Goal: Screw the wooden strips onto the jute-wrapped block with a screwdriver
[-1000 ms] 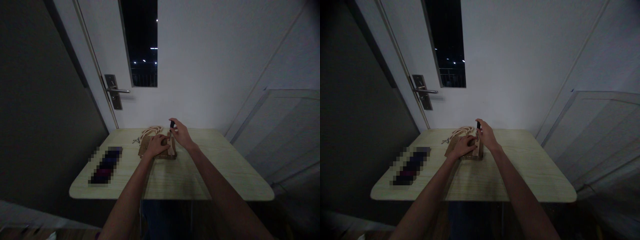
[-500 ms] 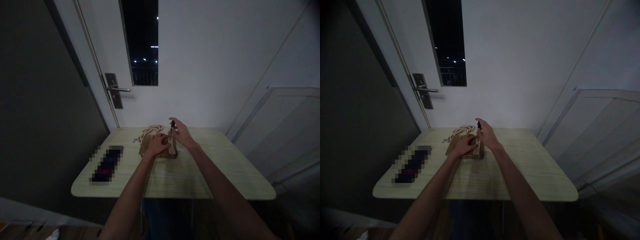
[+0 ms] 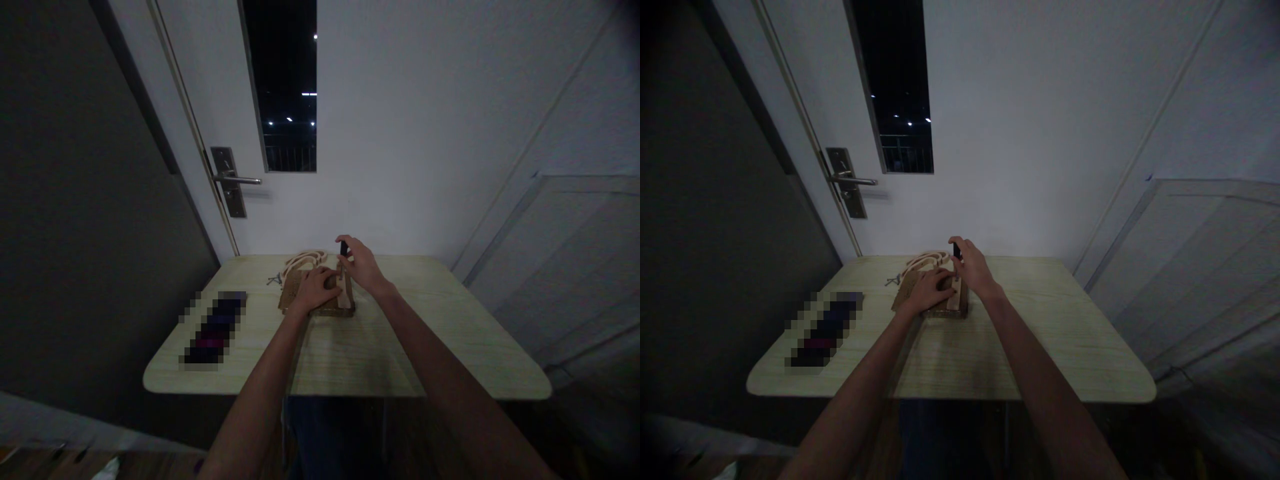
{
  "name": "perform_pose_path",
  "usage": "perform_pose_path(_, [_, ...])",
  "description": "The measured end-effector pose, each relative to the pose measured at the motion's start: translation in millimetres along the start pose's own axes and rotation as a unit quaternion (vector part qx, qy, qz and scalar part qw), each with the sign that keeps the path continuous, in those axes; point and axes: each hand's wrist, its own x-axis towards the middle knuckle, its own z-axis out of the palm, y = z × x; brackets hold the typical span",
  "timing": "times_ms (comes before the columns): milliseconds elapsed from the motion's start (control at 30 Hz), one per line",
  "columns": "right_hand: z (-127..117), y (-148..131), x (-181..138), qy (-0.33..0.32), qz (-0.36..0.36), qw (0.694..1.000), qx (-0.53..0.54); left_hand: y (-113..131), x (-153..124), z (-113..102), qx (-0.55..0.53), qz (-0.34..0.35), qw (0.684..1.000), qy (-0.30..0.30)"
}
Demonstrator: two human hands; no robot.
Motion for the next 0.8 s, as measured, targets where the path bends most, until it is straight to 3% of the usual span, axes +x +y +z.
perform_pose_path(800, [-1.7,-7.3,-3.4,-0.041,0.032,0.999,0.001,-4.3,3.0,5.8,0.002,0.006,1.0,0.005])
